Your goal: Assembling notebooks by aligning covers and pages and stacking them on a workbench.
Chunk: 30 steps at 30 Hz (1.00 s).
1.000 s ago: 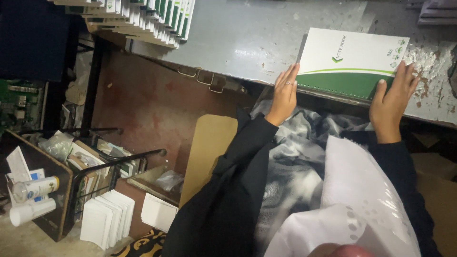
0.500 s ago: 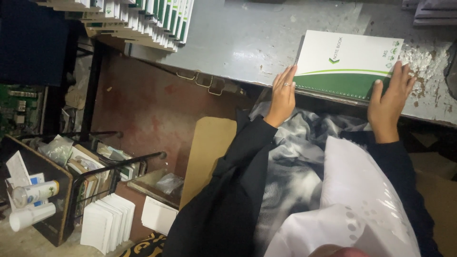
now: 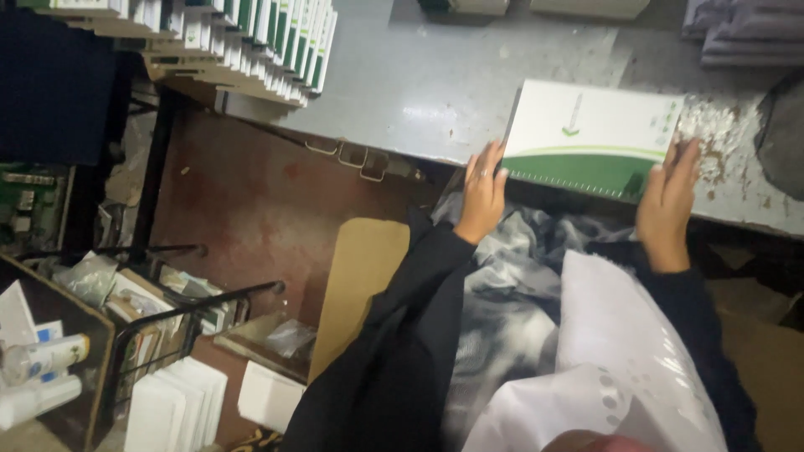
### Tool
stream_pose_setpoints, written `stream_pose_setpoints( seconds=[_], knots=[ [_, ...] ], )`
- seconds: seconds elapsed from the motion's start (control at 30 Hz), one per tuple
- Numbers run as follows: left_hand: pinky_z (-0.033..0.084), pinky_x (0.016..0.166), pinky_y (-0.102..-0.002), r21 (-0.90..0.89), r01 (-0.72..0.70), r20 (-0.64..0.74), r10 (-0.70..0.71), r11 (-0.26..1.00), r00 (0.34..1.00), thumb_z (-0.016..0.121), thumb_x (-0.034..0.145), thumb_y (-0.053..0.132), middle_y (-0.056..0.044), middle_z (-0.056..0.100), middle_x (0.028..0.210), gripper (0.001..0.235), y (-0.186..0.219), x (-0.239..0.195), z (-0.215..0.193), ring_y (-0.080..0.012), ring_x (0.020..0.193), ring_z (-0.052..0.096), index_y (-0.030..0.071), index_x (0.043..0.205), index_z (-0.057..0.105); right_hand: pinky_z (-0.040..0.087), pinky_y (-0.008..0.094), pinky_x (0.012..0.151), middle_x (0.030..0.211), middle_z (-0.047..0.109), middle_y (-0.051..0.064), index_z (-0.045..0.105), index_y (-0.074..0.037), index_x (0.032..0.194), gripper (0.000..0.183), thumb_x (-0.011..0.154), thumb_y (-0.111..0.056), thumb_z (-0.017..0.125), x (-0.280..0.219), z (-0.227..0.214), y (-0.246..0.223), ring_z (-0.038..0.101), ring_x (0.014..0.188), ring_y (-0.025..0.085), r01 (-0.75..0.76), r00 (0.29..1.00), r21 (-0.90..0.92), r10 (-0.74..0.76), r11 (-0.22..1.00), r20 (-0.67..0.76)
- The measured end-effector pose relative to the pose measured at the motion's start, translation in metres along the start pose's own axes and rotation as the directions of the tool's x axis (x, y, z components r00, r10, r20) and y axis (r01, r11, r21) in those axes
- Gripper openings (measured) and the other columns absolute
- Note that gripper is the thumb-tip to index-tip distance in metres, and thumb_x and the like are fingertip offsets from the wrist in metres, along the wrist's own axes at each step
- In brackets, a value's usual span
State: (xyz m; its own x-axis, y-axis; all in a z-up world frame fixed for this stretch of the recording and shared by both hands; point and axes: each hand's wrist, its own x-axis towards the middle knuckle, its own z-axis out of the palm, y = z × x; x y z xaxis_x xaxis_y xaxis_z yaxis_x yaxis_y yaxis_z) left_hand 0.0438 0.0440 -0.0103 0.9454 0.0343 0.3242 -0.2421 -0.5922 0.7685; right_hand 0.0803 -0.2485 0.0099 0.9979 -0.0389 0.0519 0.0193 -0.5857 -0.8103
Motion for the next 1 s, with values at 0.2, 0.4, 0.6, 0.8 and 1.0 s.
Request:
stream_pose_setpoints(
  seconds=[0.2,0.4,0.6,0.8,1.0],
  knots=[
    [0.014,0.134,-0.055,-0.027,0.051,0.075,-0.049,0.998,0.996,0.029,0.115,0.022,-0.015,0.041,0.164,0.050,0.024,-0.025,-0.017,-0.0358,0.158,0.029,0.003,0.162,0.025,0.008,0.047,0.126,0.171,0.021,0.031,-0.002,-0.007,0.163,0.061,0.112,-0.013,0.031,-0.037,-0.019,-0.060,0.014,0.157,0.047,-0.072,0.996,0.068,0.068,0.995,0.056],
    [0.020,0.134,-0.042,-0.130,0.119,0.025,-0.117,0.984,0.993,0.029,0.114,0.018,-0.007,0.041,0.164,0.050,0.025,-0.047,-0.019,-0.0280,0.161,0.026,0.004,0.162,0.027,0.010,0.045,0.126,0.174,0.022,0.028,-0.012,-0.010,0.161,0.065,0.117,-0.020,0.036,-0.053,-0.021,-0.041,0.012,0.163,0.037,-0.056,0.990,0.117,0.040,0.992,0.134],
    [0.062,0.087,-0.030,-0.514,0.748,0.440,-0.620,0.420,0.650,0.049,0.094,0.063,-0.018,0.066,0.131,0.070,-0.002,-0.024,-0.036,-0.0262,0.103,0.074,0.006,0.133,0.060,0.063,0.038,0.080,0.104,0.068,0.026,0.059,0.013,0.122,0.007,0.124,0.009,0.065,-0.068,-0.042,-0.009,0.069,0.091,0.030,0.066,0.961,0.178,-0.014,0.982,-0.277],
    [0.056,0.106,-0.041,-0.656,0.740,0.584,-0.522,0.149,0.622,0.068,0.095,0.034,-0.022,0.067,0.133,0.056,0.029,0.003,-0.042,-0.0288,0.116,0.068,-0.006,0.133,0.059,0.064,0.028,0.098,0.104,0.067,0.015,0.056,-0.007,0.106,0.017,0.108,-0.015,0.070,-0.064,-0.037,0.012,0.073,0.109,0.020,-0.384,0.910,0.553,0.404,0.739,0.092],
    [0.062,0.094,-0.039,-0.531,0.801,0.555,-0.601,0.276,0.575,0.068,0.094,0.030,-0.020,0.066,0.134,0.057,0.012,0.003,-0.017,-0.0278,0.116,0.068,-0.007,0.137,0.056,0.059,0.021,0.076,0.092,0.064,0.005,0.054,-0.015,0.112,0.026,0.101,-0.021,0.077,-0.057,-0.019,0.011,0.068,0.092,0.008,-0.456,0.869,0.534,0.486,0.712,0.094]
  ],
)
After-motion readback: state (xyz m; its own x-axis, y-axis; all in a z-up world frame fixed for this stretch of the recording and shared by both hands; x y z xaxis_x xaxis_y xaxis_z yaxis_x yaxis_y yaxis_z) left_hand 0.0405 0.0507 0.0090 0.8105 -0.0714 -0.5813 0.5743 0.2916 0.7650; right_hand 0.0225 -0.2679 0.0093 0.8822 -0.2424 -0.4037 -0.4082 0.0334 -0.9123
